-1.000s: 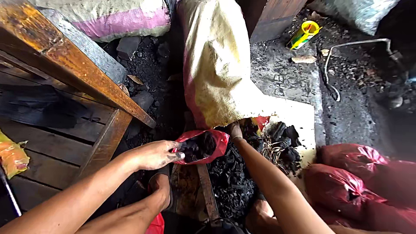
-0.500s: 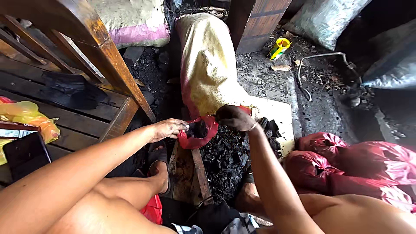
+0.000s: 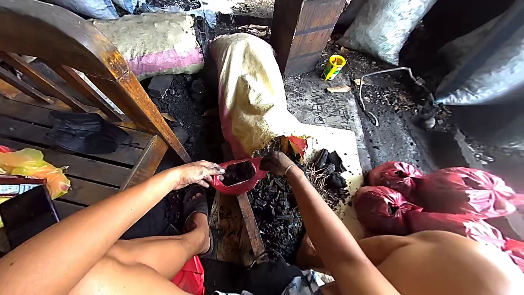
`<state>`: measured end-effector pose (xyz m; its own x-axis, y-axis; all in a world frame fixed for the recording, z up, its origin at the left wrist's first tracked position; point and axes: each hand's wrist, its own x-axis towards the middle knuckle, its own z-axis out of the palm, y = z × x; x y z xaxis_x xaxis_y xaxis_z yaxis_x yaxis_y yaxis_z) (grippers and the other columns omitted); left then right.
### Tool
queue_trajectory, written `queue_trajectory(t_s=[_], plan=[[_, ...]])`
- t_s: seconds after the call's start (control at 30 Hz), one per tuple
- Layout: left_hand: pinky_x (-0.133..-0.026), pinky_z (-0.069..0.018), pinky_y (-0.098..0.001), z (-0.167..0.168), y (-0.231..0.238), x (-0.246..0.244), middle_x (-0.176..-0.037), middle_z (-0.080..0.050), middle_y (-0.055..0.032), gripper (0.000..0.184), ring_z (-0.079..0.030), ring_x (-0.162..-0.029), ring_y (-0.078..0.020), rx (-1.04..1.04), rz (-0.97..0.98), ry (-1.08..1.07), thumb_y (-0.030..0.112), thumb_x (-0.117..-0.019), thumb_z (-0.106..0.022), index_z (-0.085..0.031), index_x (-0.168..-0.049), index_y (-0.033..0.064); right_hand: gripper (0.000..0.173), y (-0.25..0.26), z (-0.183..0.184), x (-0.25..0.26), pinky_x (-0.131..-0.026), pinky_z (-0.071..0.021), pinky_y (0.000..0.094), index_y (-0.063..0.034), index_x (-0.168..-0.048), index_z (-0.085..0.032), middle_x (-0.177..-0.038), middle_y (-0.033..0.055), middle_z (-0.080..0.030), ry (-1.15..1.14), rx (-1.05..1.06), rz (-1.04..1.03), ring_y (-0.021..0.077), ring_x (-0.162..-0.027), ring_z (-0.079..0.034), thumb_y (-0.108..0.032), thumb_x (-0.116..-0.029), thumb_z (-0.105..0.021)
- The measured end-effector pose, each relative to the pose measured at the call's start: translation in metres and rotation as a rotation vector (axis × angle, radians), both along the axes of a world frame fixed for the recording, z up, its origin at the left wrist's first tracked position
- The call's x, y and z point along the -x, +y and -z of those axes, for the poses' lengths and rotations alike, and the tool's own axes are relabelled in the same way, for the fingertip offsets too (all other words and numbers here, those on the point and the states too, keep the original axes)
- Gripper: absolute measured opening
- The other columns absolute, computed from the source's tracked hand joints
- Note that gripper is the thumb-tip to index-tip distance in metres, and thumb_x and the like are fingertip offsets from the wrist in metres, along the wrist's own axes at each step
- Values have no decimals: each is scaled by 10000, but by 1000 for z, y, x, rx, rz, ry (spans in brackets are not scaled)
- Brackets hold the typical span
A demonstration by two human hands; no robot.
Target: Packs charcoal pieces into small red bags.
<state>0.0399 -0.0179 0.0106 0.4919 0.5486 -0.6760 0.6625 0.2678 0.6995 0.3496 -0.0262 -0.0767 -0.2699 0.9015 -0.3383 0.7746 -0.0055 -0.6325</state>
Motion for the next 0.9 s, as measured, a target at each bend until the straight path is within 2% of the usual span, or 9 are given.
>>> queue_trajectory(t_s=[0.1,0.17,0.23,0.3,0.43,0.53,0.63,0.77,0.9], plan=[[-961,-515,-382,0,0,-3,-1337,-607,-131,396,-622,-1139,-194,-55,-45,-39,243,-1096,-476,-535,-1432,44,249,-11,-22,-6,-845,-540,541,-18,-993,-770,-888,147,-737,174,-123,123,274,-840,-694,-248,-1009,-676],[-976,-522,-420,3,-1,-4,-1413,-576,-158,440,-618,-1198,-243,-85,-96,-68,241,-1084,-497,-491,-1479,49,251,-15,-31,-8,-734,-554,510,-39,-951,-775,-811,107,-729,261,-257,180,226,-724,-677,-259,-1013,-671],[-975,-523,-432,4,1,-8,-1439,-561,-154,452,-613,-1211,-254,-90,-105,-81,231,-1083,-501,-475,-1499,58,232,-17,-30,-12,-697,-545,502,-70,-962,-773,-826,97,-725,275,-330,272,221,-711,-664,-268,-1013,-664],[-950,-538,-415,6,2,-11,-1416,-580,-147,435,-637,-1168,-238,-96,-94,-106,229,-1087,-474,-492,-1488,59,179,-16,-29,-15,-760,-564,569,-63,-996,-769,-881,124,-745,214,-353,298,275,-786,-707,-227,-990,-697],[-937,-549,-401,1,2,-16,-1402,-580,-140,461,-641,-1144,-223,-78,-55,-133,282,-1089,-465,-488,-1498,71,146,-21,-45,17,-758,-604,444,-23,-999,-757,-872,88,-745,436,-281,37,186,-768,-706,-134,-977,-664],[-926,-550,-413,7,6,-12,-1394,-597,-121,450,-651,-1122,-224,-85,-67,-99,325,-1093,-452,-531,-1466,88,210,-15,-21,64,-934,-551,569,-40,-1107,-753,-1040,161,-749,176,-84,-117,308,-995,-713,-190,-990,-666],[-862,-558,-365,2,9,-14,-1285,-639,-93,393,-662,-1041,-179,-97,-91,-68,295,-1115,-404,-571,-1402,86,340,-10,19,79,-1030,-479,642,-28,-1239,-688,-1272,235,-672,-112,61,-48,416,-1234,-622,-256,-993,-631],[-819,-564,-306,3,1,-8,-1244,-661,-66,376,-673,-1022,-141,-71,-93,-64,268,-1110,-402,-576,-1396,97,299,-11,-12,62,-985,-501,643,-11,-1192,-707,-1174,233,-702,0,38,-52,406,-1136,-661,-223,-985,-669],[-769,-567,-279,8,1,6,-1143,-692,-53,356,-682,-915,-117,-81,-147,-61,245,-1119,-381,-605,-1357,104,276,-4,-29,-15,-900,-593,512,-9,-1151,-717,-1024,148,-751,337,-156,168,258,-929,-736,-229,-1038,-595]])
